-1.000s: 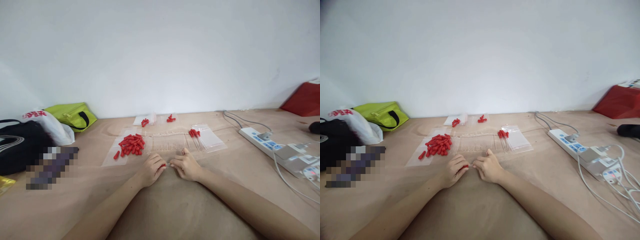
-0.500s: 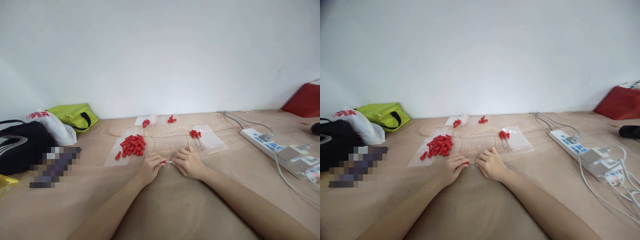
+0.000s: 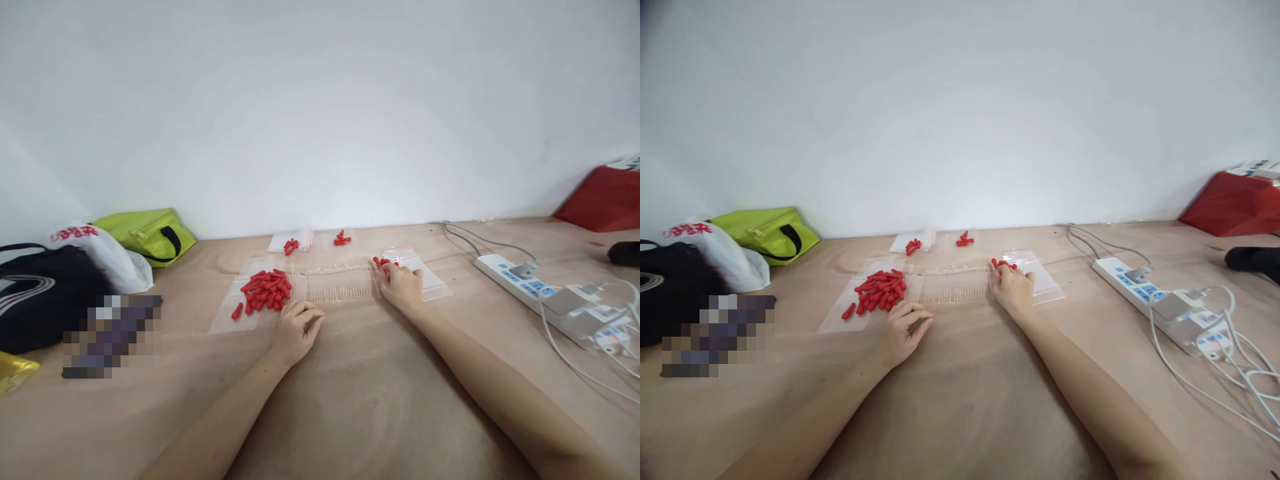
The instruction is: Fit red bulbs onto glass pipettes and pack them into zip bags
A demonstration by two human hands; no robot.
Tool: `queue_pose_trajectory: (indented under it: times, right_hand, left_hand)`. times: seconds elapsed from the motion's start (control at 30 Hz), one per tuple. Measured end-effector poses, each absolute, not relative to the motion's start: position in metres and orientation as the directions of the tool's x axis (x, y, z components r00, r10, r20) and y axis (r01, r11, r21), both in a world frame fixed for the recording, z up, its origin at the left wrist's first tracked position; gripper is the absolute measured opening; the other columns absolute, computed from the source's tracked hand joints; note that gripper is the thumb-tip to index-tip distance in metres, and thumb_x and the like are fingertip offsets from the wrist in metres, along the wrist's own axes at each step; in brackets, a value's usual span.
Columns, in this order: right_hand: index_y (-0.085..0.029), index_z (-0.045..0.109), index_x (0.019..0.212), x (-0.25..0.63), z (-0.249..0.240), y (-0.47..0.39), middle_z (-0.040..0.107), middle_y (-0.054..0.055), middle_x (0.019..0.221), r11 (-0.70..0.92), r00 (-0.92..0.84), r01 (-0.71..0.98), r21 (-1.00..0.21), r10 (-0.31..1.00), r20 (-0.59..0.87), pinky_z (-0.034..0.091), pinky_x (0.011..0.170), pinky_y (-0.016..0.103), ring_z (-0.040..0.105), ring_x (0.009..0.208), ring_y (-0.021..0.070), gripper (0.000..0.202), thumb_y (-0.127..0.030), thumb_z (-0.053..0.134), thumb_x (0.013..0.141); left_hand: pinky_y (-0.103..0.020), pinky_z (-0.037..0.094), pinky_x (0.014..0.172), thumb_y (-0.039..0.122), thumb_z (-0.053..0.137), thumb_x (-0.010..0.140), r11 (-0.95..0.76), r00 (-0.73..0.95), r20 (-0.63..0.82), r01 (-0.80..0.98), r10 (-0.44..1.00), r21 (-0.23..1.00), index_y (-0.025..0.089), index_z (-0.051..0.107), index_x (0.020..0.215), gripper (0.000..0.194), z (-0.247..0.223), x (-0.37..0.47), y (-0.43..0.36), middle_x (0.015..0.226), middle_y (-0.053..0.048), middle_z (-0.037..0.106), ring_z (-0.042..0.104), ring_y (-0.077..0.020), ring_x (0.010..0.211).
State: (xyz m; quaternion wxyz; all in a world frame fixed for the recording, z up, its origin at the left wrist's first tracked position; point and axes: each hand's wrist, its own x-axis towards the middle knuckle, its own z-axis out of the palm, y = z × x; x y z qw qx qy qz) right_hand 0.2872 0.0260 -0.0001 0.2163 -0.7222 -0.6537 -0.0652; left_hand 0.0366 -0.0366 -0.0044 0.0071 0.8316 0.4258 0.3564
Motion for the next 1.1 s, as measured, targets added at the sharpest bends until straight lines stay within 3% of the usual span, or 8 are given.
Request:
queue_pose_trajectory:
  times: [0.2, 0.37, 0.6, 0.73, 0.93, 1.1]
  right_hand:
    - [-0.017, 0.06, 0.077, 0.285, -0.012, 0.03, 0.065, 0.007, 0.076, -0.05, 0.123, 0.979, -0.197, 0.917, 0.379, 0.017, 0.067, 0.033, 0.054, 0.079, 0.0212, 0.027, -0.029, 0.036, 0.084]
    - [-0.018, 0.063, 0.08, 0.283, -0.012, 0.029, 0.065, 0.008, 0.082, -0.019, 0.09, 0.98, -0.201, 0.932, 0.351, 0.019, 0.069, 0.034, 0.053, 0.084, 0.0222, 0.027, -0.027, 0.038, 0.081]
    - [-0.018, 0.064, 0.075, 0.279, -0.001, 0.027, 0.065, 0.01, 0.081, -0.051, 0.108, 0.969, -0.24, 0.967, 0.23, 0.022, 0.072, 0.037, 0.055, 0.084, 0.0246, 0.029, -0.036, 0.041, 0.079]
    - [-0.015, 0.064, 0.077, 0.276, 0.0, 0.027, 0.065, 0.013, 0.081, -0.072, 0.104, 0.98, -0.188, 0.98, 0.168, 0.024, 0.073, 0.039, 0.056, 0.083, 0.0261, 0.03, -0.034, 0.041, 0.078]
    - [-0.009, 0.063, 0.084, 0.27, -0.001, 0.025, 0.064, 0.019, 0.086, -0.051, 0.072, 0.993, -0.11, 0.978, 0.197, 0.026, 0.074, 0.042, 0.055, 0.086, 0.0281, 0.032, -0.025, 0.036, 0.079]
    - [-0.008, 0.06, 0.082, 0.269, -0.004, 0.023, 0.063, 0.019, 0.084, -0.026, 0.054, 0.993, -0.116, 0.967, 0.25, 0.026, 0.074, 0.041, 0.055, 0.085, 0.0282, 0.029, -0.023, 0.035, 0.08]
  left_hand:
    - [-0.032, 0.039, 0.069, 0.018, 0.053, 0.079, -0.625, 0.394, 0.553, 0.711, 0.734, 0.323, 0.02, 0.062, 0.074, 0.01, -0.004, 0.036, -0.036, 0.075, -0.002, 0.06, 0.053, -0.0169, 0.074]
    - [-0.034, 0.038, 0.069, 0.021, 0.055, 0.077, -0.561, 0.338, 0.546, 0.767, 0.766, 0.311, 0.019, 0.057, 0.069, 0.009, -0.003, 0.039, -0.037, 0.074, -0.002, 0.06, 0.052, -0.0188, 0.075]
    - [-0.036, 0.034, 0.066, 0.03, 0.056, 0.076, -0.19, 0.014, 0.639, 0.959, 0.769, 0.208, 0.019, 0.057, 0.069, 0.013, 0.008, 0.022, -0.027, 0.073, -0.005, 0.059, 0.051, -0.0249, 0.076]
    - [-0.038, 0.033, 0.069, 0.037, 0.056, 0.075, 0.018, -0.094, 0.59, 0.991, 0.802, 0.134, 0.021, 0.062, 0.086, 0.021, 0.013, 0.003, -0.016, 0.089, -0.008, 0.059, 0.049, -0.0286, 0.087]
    - [-0.044, 0.031, 0.075, 0.038, 0.056, 0.075, -0.005, -0.033, 0.549, 0.998, 0.835, 0.067, 0.023, 0.063, 0.095, 0.026, 0.006, -0.003, -0.006, 0.106, -0.01, 0.054, 0.044, -0.0312, 0.097]
    - [-0.046, 0.031, 0.078, 0.031, 0.06, 0.071, -0.038, -0.047, 0.584, 0.99, 0.81, 0.133, 0.022, 0.061, 0.088, 0.019, 0.007, -0.001, -0.007, 0.104, -0.009, 0.055, 0.044, -0.0316, 0.098]
